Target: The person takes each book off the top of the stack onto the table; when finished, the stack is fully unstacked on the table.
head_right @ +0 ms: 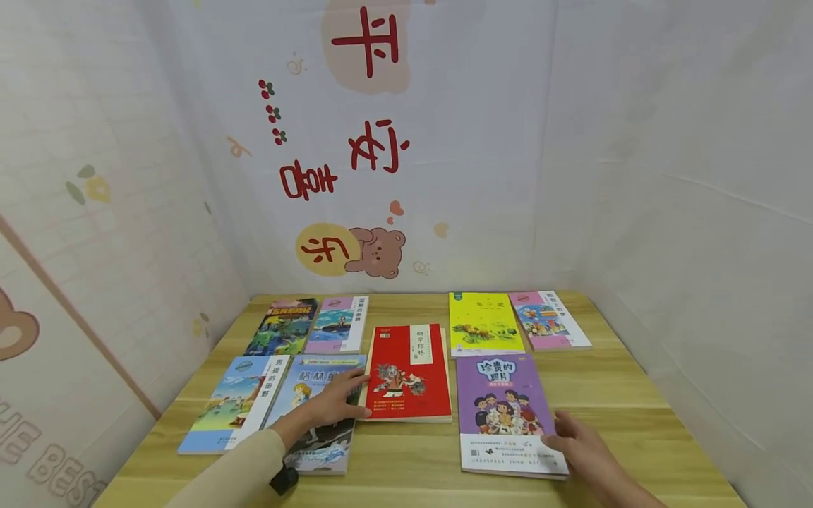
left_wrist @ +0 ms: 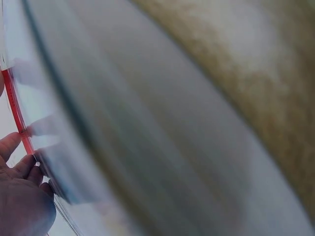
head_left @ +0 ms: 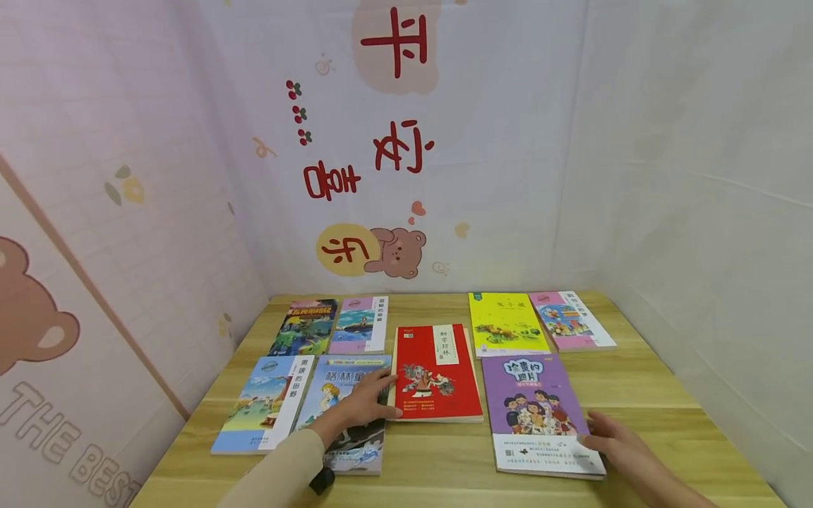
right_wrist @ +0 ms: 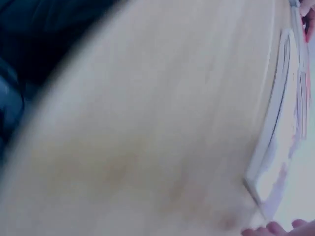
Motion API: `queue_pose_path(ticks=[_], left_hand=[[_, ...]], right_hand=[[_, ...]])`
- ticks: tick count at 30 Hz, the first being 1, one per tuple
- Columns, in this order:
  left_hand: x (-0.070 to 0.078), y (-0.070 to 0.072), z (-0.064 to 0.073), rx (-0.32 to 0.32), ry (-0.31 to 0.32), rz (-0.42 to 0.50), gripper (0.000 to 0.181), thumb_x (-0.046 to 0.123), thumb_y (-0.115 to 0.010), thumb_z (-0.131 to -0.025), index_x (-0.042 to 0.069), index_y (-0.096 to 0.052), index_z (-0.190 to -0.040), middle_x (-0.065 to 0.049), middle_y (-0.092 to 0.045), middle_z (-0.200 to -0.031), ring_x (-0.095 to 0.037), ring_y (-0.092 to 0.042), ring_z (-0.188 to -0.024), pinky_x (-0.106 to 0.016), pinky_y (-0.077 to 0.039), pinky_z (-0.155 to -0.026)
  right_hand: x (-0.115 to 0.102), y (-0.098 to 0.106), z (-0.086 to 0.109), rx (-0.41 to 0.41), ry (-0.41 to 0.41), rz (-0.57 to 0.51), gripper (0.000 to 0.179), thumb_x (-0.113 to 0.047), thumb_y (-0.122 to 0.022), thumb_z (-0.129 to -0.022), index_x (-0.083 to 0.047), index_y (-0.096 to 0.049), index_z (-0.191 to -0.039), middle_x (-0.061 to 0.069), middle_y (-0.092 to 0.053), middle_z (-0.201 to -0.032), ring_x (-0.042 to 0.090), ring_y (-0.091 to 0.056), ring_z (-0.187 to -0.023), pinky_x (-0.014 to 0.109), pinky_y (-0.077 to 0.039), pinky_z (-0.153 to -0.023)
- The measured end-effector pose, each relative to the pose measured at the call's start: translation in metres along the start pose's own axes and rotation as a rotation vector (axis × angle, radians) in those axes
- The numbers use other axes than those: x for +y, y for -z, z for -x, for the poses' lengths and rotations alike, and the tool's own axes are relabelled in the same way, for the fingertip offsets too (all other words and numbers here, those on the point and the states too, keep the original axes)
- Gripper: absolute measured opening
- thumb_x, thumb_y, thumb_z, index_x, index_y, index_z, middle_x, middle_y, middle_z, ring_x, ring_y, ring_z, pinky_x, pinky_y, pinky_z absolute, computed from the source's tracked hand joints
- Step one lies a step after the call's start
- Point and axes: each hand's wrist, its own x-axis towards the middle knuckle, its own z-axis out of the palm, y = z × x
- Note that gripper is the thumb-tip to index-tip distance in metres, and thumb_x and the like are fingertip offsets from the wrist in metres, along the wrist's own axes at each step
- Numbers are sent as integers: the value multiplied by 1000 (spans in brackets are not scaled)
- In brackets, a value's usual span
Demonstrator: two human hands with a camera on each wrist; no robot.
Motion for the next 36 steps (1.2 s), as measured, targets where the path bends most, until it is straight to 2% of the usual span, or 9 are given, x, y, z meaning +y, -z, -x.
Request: queue_pose_path(ticks=[2, 4, 10, 17, 25, 32, 36], left_hand=[[1, 0, 0, 4, -3, -4, 77, 35, -74, -90, 5, -39, -152, -18, -22, -160, -46, -16, -145, -70, -22, -107], [2, -1, 0, 8, -8, -8, 77, 34, -75, -90, 5, -39, -152, -19, -22, -160, -47, -17, -145, -71, -22, -107], [4, -1, 1, 12, -8, -8, 76, 31, -76, -90, 3, -40, -151, -20, -23, -159, -47, -17, -144, -71, -21, -106], [4, 0, 1, 7, 1, -24, 76, 33, -75, -90, 3, -39, -151, -20, -22, -159, -47, -17, -145, -70, -22, -107], [4, 1, 2, 9, 4, -23, 76, 34, -74, -91, 3, -40, -151, -19, -23, -160, -46, -17, -145, -70, -22, -107], [4, 0, 3, 7, -1, -23, 75, 33, -74, -91, 3, -40, -151, -20, -22, -159, -47, -17, -144, -70, -23, -106], [4, 0, 2, 2, -4, -24, 75, 33, -74, -91, 3, -40, -151, -20, -22, -159, -47, -17, -144, -70, -24, -106]], right_hand=[[-6, 2, -1, 9, 23, 103, 82, -30, -61, -99, 15, -15, -151, 40, -20, -151, 56, -30, -134, 64, -35, -104], [-13, 1, -3, 16, 36, 122, 83, -34, -59, -100, 12, -14, -153, 39, -16, -153, 57, -20, -139, 66, -28, -107], [-34, -15, -17, -11, 40, 0, 77, -30, -58, -100, 10, -18, -153, 33, -25, -154, 49, -30, -139, 60, -33, -108], [-55, -52, -45, -16, 86, -142, 65, -16, -58, -101, 10, -26, -151, 33, -36, -149, 45, -43, -133, 52, -40, -106], [-74, -91, -75, -14, 74, -137, 62, -15, -60, -98, 6, -33, -150, 30, -45, -144, 43, -50, -127, 53, -41, -104], [-83, -114, -98, 14, 59, -158, 60, -10, -57, -98, 7, -32, -151, 30, -45, -144, 42, -54, -124, 52, -42, -103], [-87, -123, -105, 34, 45, -182, 60, -8, -57, -98, 8, -33, -150, 31, -47, -141, 41, -55, -123, 50, -44, -102]])
